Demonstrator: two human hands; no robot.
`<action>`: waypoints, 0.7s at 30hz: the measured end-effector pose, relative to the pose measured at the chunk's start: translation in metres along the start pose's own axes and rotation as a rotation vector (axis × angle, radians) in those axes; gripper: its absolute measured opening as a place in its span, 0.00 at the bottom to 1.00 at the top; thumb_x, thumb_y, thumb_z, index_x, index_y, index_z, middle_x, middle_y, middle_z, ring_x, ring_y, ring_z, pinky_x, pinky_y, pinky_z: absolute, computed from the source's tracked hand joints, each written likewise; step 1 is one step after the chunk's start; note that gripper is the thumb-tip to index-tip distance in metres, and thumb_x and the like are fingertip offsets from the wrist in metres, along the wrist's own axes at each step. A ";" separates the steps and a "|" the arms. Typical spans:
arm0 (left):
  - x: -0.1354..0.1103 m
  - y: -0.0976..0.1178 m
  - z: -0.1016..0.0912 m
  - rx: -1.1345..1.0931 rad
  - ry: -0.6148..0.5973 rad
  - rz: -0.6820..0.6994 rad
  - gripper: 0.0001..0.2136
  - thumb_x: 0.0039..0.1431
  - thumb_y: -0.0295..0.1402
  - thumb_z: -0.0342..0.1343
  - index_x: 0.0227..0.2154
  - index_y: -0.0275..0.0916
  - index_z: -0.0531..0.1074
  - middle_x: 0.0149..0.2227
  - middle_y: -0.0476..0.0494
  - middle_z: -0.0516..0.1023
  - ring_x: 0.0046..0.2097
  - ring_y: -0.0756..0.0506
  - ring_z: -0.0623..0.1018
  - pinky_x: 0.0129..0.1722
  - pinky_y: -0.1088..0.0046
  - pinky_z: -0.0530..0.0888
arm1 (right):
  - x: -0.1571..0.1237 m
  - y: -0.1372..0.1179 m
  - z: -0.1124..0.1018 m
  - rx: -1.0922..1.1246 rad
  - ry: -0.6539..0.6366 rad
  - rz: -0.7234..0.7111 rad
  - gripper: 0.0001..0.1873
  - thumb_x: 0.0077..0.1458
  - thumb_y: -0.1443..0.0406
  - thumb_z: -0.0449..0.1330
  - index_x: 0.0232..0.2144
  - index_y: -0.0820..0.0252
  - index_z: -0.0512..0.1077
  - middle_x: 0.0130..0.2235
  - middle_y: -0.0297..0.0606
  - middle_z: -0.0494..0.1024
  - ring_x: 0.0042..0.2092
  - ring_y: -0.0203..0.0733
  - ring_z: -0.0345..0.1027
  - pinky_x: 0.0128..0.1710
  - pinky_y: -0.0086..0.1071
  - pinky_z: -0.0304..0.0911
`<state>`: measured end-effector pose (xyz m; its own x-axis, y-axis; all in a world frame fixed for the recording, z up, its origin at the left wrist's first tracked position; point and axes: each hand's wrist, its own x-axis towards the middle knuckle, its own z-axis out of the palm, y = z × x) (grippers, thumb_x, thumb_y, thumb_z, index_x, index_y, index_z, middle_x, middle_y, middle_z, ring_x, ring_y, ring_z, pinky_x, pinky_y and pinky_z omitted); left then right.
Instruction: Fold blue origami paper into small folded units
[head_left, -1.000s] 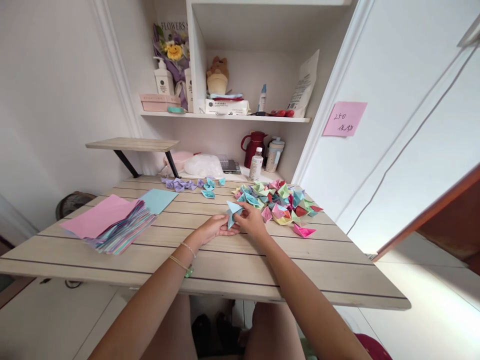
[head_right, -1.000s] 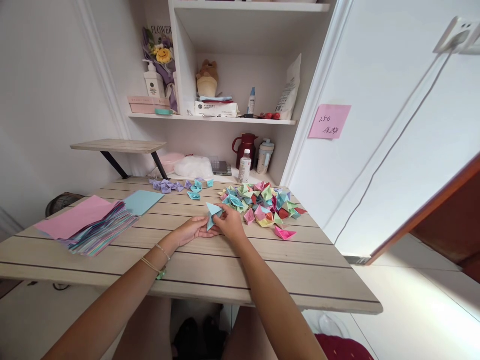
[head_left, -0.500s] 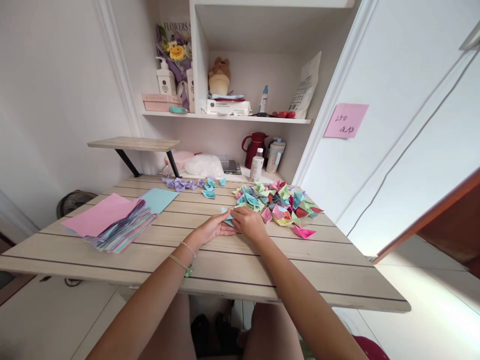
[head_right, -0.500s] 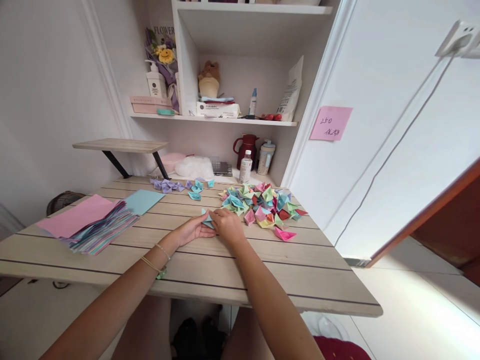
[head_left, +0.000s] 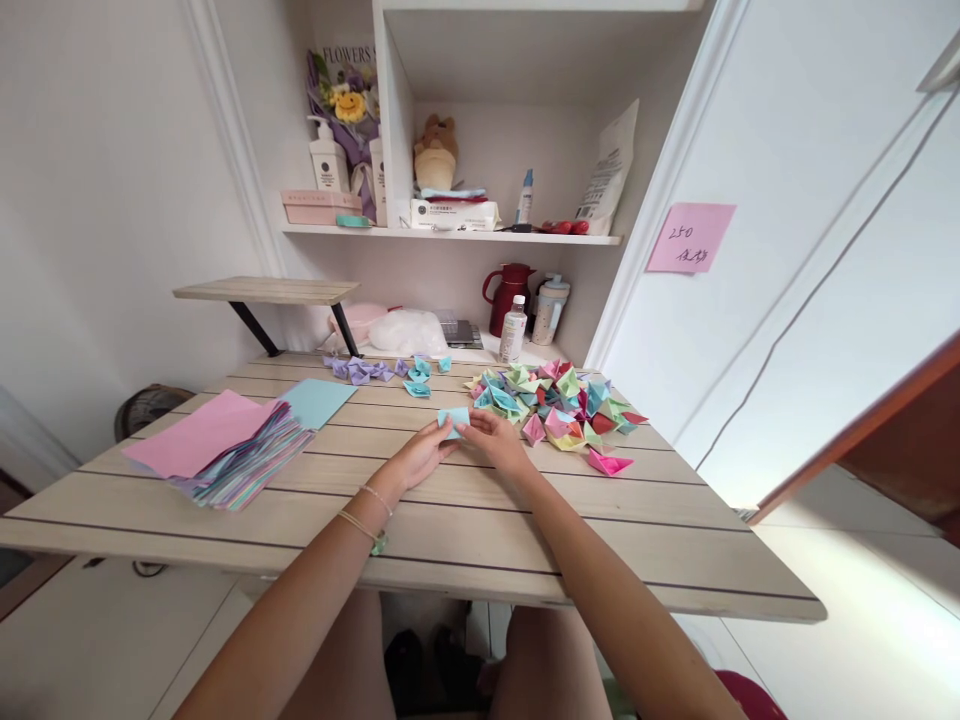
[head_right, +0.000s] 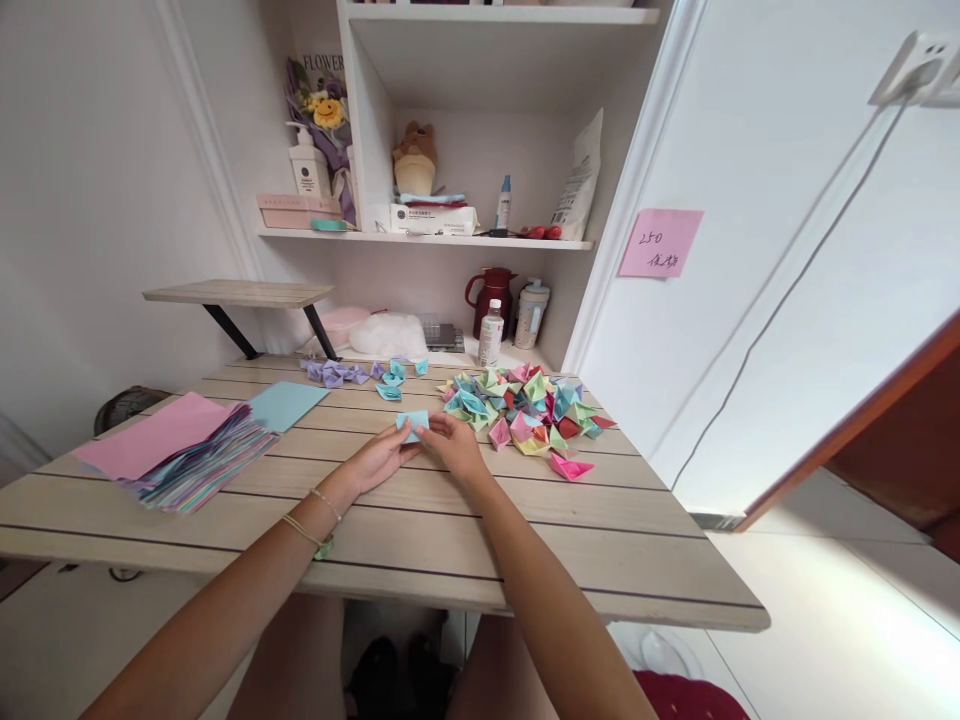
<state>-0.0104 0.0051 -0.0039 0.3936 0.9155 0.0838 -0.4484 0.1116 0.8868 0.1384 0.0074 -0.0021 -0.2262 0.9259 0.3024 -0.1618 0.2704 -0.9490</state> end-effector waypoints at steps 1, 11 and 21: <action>0.000 -0.001 0.001 0.024 -0.006 0.009 0.14 0.53 0.36 0.56 0.43 0.38 0.71 0.44 0.40 0.75 0.48 0.46 0.71 0.50 0.68 0.66 | 0.000 0.001 0.000 0.014 -0.029 0.015 0.21 0.41 0.57 0.64 0.39 0.61 0.73 0.39 0.41 0.77 0.43 0.45 0.70 0.47 0.40 0.63; 0.005 0.006 -0.009 0.457 0.078 0.201 0.26 0.42 0.33 0.64 0.47 0.37 0.68 0.35 0.44 0.75 0.30 0.50 0.75 0.34 0.73 0.72 | -0.001 0.001 -0.015 0.058 -0.118 0.143 0.19 0.39 0.56 0.65 0.33 0.61 0.76 0.30 0.36 0.77 0.34 0.41 0.72 0.39 0.36 0.69; 0.005 0.001 -0.013 0.411 0.160 0.157 0.19 0.39 0.35 0.65 0.37 0.33 0.74 0.33 0.41 0.78 0.30 0.47 0.77 0.33 0.70 0.75 | 0.000 -0.002 -0.020 -0.054 -0.195 0.162 0.17 0.37 0.55 0.66 0.31 0.58 0.74 0.29 0.33 0.76 0.35 0.41 0.72 0.38 0.36 0.69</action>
<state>-0.0195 0.0152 -0.0083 0.2029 0.9609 0.1886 -0.1251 -0.1656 0.9782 0.1581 0.0124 -0.0016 -0.4270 0.8914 0.1520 -0.0576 0.1409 -0.9883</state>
